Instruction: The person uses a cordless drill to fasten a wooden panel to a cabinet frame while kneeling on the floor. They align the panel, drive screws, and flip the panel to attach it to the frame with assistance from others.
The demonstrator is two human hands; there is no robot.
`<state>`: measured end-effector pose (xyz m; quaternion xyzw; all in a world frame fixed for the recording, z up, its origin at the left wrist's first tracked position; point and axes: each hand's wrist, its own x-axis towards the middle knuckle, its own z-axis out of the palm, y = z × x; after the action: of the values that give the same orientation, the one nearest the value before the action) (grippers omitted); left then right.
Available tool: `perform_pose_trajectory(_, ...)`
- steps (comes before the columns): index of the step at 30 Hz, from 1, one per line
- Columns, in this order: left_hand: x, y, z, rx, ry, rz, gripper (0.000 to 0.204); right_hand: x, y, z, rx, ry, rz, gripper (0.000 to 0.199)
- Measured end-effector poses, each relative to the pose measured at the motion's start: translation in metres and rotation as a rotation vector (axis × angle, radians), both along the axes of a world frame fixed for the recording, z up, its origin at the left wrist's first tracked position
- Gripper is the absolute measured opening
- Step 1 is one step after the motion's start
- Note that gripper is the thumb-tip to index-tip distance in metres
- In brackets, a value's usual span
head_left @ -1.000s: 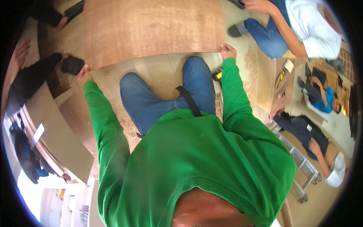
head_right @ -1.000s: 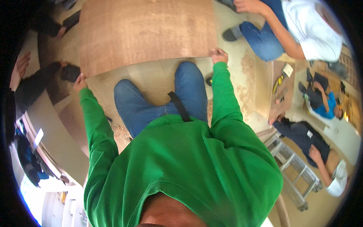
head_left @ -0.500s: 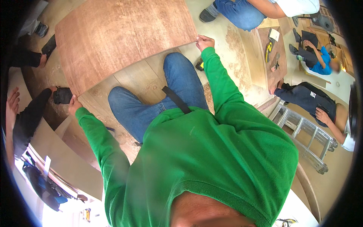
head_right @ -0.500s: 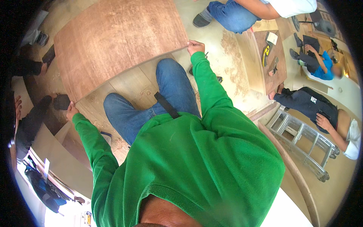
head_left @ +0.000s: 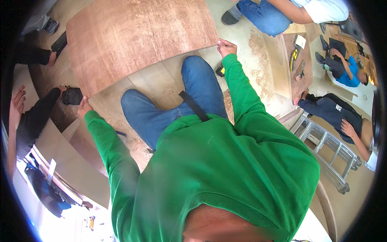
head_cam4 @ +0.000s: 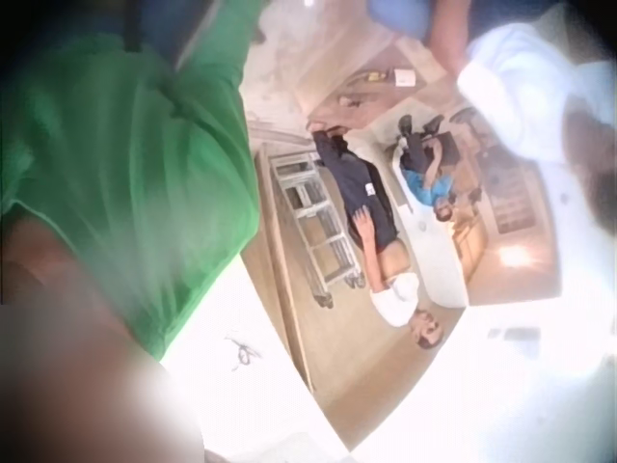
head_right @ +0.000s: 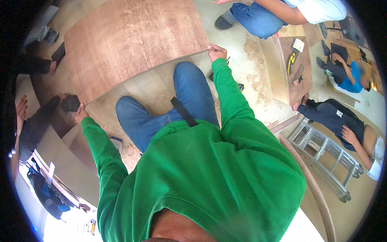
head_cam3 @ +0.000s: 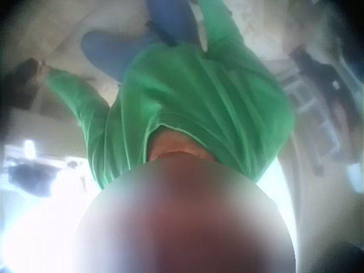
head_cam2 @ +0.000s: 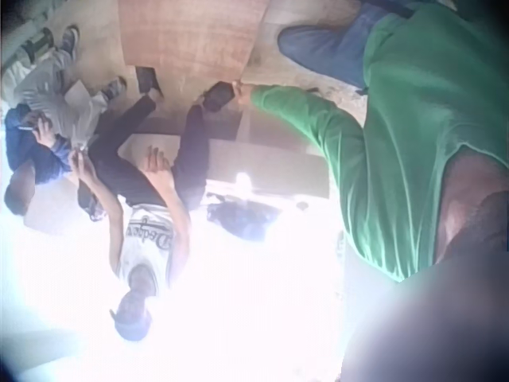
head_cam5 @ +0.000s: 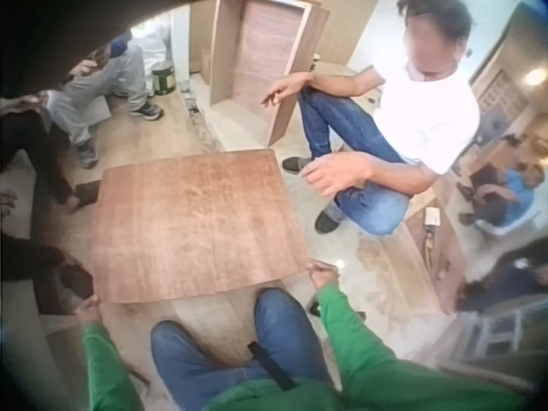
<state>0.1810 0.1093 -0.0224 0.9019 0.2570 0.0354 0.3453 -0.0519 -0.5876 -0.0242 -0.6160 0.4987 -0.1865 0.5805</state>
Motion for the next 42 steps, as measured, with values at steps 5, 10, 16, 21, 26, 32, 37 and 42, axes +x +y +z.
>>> perform_pose_trajectory(5, 0.002, 0.012, -0.015, -0.104, -0.014, -0.014, 0.038, -0.005, 0.0, 0.001, 0.107, -0.045, 0.009, 0.027)
perform_pose_trajectory(10, 0.006, 0.023, -0.029, -0.133, -0.026, -0.033, 0.042, -0.011, 0.008, -0.003, -0.001, -0.092, 0.038, 0.023)
perform_pose_trajectory(16, 0.024, 0.02, 0.002, -0.309, 0.076, 0.119, 0.041, 0.037, -0.016, 0.042, -0.412, 0.222, 0.238, 0.033)
perform_pose_trajectory(21, 0.07, -0.03, 0.039, 0.233, 0.267, 0.096, 0.072, 0.138, -0.027, 0.051, -0.254, 0.299, 0.097, 0.046)
perform_pose_trajectory(26, 0.104, -0.079, 0.033, 0.4, 0.387, 0.103, 0.089, 0.181, -0.023, 0.043, -0.403, 0.597, 0.271, 0.043)
perform_pose_trajectory(32, 0.114, -0.052, -0.006, 0.229, 0.394, 0.239, 0.089, 0.181, -0.012, 0.042, -0.48, 0.603, 0.278, 0.034)
perform_pose_trajectory(37, 0.113, -0.046, -0.013, 0.337, 0.506, 0.152, 0.087, 0.182, -0.012, 0.03, -0.517, 0.682, 0.226, 0.034)
perform_pose_trajectory(42, 0.114, -0.076, 0.005, 0.163, 0.403, 0.418, 0.073, 0.18, -0.016, 0.026, -0.378, 0.694, 0.244, 0.043)
